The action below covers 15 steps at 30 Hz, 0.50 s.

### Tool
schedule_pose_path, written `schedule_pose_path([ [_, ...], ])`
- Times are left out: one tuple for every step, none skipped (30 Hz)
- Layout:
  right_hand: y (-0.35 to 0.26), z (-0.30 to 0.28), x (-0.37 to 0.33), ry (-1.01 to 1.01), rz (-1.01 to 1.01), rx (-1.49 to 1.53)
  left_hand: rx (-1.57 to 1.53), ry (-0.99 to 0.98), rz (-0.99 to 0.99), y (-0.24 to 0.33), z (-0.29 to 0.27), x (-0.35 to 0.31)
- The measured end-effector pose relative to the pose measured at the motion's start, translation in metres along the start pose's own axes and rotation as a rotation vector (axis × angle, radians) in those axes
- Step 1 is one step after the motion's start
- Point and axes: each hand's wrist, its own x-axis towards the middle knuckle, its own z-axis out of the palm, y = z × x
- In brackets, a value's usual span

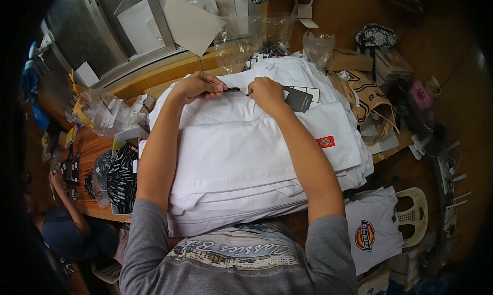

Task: The person attaches small black tags to a stack of white t-shirts using a stapler. They repeatedly pick up a shirt, staple the tag near the collar, and place it back on the pile. Another person is visible in the background working at a separate table.

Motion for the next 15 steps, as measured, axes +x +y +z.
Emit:
schedule_pose_path([
  [0.0,-0.001,0.0,-0.029,0.039,0.043,-0.072,-0.024,-0.021,-0.001,0.004,0.001],
  [-0.004,-0.006,-0.001,-0.062,0.077,0.081,-0.148,-0.05,-0.041,-0.004,0.01,0.004],
  [-0.005,-0.009,-0.002,-0.095,0.116,0.121,-0.224,-0.075,-0.06,-0.008,0.013,0.008],
  [0.0,-0.007,-0.001,-0.099,0.09,0.3,-0.276,-0.075,-0.037,-0.013,0.013,0.013],
  [0.006,-0.007,0.0,-0.1,0.068,0.479,-0.304,-0.034,-0.027,-0.014,0.014,0.015],
  [0.01,-0.006,0.0,-0.101,0.045,0.657,-0.331,0.007,-0.017,-0.014,0.016,0.017],
  [0.013,-0.007,-0.001,-0.159,0.125,0.766,-0.357,0.049,-0.007,-0.014,0.017,0.018],
  [0.007,-0.017,-0.003,-0.221,0.206,0.875,-0.37,0.075,0.011,-0.014,0.019,0.018],
  [0.003,-0.023,-0.004,-0.284,0.289,0.982,-0.383,0.101,0.03,-0.014,0.021,0.017],
  [0.004,-0.022,-0.004,-0.296,0.291,1.002,-0.396,0.127,0.048,-0.014,0.023,0.016],
  [0.005,-0.021,-0.004,-0.303,0.293,1.023,-0.351,0.136,0.057,-0.012,0.027,0.014],
  [0.006,-0.02,-0.004,-0.31,0.295,1.044,-0.307,0.144,0.065,-0.01,0.032,0.013],
  [0.006,-0.019,-0.004,-0.302,0.296,1.052,-0.262,0.153,0.074,-0.009,0.035,0.013],
  [0.005,-0.019,-0.004,-0.296,0.296,1.06,-0.249,0.155,0.075,-0.009,0.036,0.013],
  [0.004,-0.018,-0.004,-0.291,0.296,1.068,-0.237,0.158,0.075,-0.009,0.037,0.014],
])
